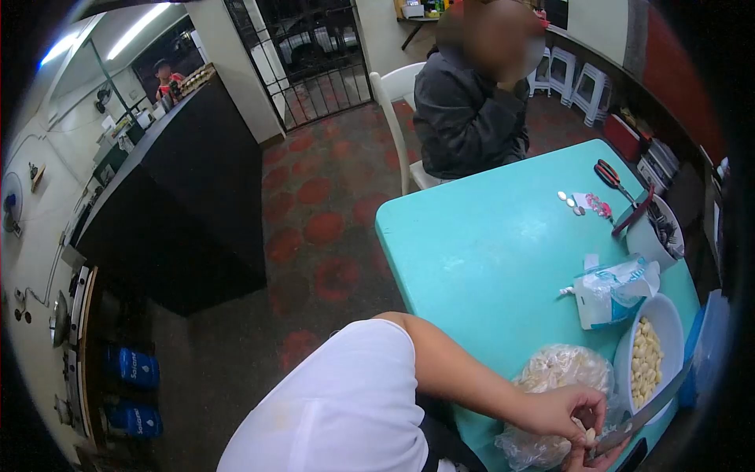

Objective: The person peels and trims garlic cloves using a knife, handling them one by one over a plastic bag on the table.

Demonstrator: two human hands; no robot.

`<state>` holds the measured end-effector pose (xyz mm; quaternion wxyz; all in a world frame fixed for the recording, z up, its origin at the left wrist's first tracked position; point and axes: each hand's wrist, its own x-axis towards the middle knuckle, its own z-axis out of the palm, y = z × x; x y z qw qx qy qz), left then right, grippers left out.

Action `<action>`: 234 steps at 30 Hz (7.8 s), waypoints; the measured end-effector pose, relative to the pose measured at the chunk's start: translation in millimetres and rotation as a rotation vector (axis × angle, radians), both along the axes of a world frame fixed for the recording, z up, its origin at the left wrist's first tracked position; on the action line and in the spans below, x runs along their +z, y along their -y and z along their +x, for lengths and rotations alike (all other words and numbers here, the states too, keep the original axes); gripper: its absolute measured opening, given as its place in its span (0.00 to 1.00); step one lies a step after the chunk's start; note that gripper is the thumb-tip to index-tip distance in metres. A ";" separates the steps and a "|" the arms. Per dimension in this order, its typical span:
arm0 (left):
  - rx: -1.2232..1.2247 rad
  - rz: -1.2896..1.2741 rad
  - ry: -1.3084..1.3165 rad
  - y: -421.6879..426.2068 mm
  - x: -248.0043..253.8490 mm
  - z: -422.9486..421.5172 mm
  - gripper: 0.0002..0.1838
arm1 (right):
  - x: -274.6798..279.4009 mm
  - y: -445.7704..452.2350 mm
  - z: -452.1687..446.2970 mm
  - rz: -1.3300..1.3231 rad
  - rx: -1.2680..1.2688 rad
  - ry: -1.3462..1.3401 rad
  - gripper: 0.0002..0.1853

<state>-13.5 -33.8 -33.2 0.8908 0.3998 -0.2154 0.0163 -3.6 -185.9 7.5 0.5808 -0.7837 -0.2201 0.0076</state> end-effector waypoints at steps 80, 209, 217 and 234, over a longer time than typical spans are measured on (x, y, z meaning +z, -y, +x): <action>-0.091 0.422 0.936 76.3 68.9 -83.7 0.13 | 9.5 63.7 -77.7 -0.057 -0.435 -0.335 0.34; -0.312 0.685 -0.046 4.2 43.8 -1.1 0.09 | 1.7 59.9 31.3 -0.208 -0.222 0.037 0.31; -0.175 0.326 -0.326 -9.1 26.5 10.3 0.11 | 17.0 46.4 30.9 0.011 -0.193 -0.142 0.30; -0.200 -0.103 -0.595 -11.1 10.4 15.9 0.11 | 4.8 17.8 9.0 -0.104 0.110 0.176 0.37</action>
